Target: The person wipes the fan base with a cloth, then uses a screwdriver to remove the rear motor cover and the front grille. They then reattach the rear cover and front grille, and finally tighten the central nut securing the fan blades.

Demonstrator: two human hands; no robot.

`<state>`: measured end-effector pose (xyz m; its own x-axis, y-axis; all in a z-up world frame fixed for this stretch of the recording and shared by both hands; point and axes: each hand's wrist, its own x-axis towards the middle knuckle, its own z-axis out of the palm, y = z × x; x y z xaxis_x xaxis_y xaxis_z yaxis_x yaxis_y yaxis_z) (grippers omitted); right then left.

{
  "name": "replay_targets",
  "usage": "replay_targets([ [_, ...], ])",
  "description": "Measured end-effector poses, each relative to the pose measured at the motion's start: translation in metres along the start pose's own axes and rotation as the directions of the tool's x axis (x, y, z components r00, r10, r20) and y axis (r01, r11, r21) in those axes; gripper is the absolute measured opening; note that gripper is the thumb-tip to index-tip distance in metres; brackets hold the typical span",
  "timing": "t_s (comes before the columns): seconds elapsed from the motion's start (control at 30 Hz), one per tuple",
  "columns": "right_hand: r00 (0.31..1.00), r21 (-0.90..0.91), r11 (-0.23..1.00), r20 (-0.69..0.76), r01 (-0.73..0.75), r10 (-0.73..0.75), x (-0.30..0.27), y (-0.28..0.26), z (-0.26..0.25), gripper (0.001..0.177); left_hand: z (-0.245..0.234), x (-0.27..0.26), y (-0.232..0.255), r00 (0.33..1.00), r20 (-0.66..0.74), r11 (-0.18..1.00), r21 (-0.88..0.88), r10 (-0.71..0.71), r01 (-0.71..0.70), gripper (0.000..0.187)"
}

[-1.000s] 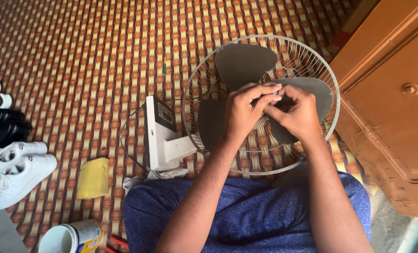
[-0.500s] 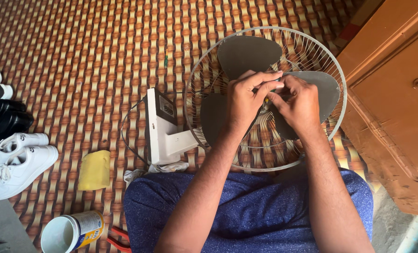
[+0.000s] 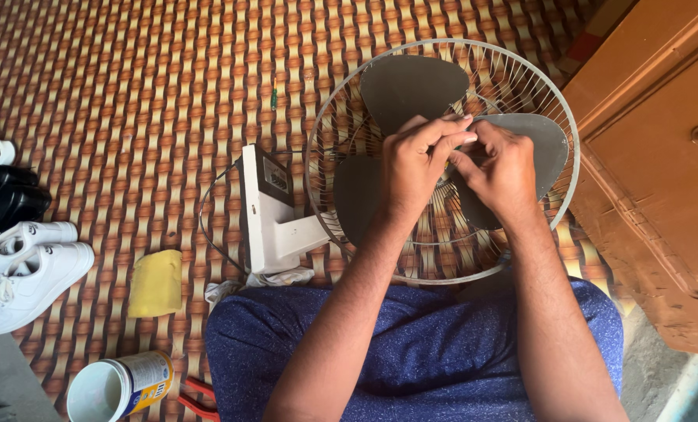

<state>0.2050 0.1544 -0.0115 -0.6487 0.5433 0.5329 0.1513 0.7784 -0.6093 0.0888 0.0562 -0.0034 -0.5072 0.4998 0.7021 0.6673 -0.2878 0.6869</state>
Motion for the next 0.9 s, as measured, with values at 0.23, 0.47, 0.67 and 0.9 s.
replay_targets([
  [0.23, 0.998, 0.075, 0.996, 0.043, 0.044, -0.047, 0.000, -0.001, -0.001, 0.025, 0.001, -0.005, 0.002, 0.993, -0.061, 0.987, 0.135, 0.098, -0.089, 0.014],
  [0.47, 0.999, 0.127, 0.992, -0.031, -0.022, 0.026, -0.002, 0.007, 0.004, 0.030, -0.002, 0.003, 0.002, 0.998, 0.060, 0.998, -0.064, -0.009, 0.013, 0.013],
  [0.67, 0.998, 0.125, 0.992, -0.052, -0.030, 0.037, -0.004, 0.013, 0.006, 0.033, -0.006, 0.009, 0.000, 0.984, 0.173, 0.992, -0.110, -0.037, 0.056, 0.008],
  [0.9, 0.998, 0.133, 0.991, -0.060, 0.009, -0.001, -0.006, 0.012, 0.005, 0.030, -0.016, 0.008, 0.010, 0.979, 0.204, 0.998, -0.055, 0.006, 0.005, 0.010],
])
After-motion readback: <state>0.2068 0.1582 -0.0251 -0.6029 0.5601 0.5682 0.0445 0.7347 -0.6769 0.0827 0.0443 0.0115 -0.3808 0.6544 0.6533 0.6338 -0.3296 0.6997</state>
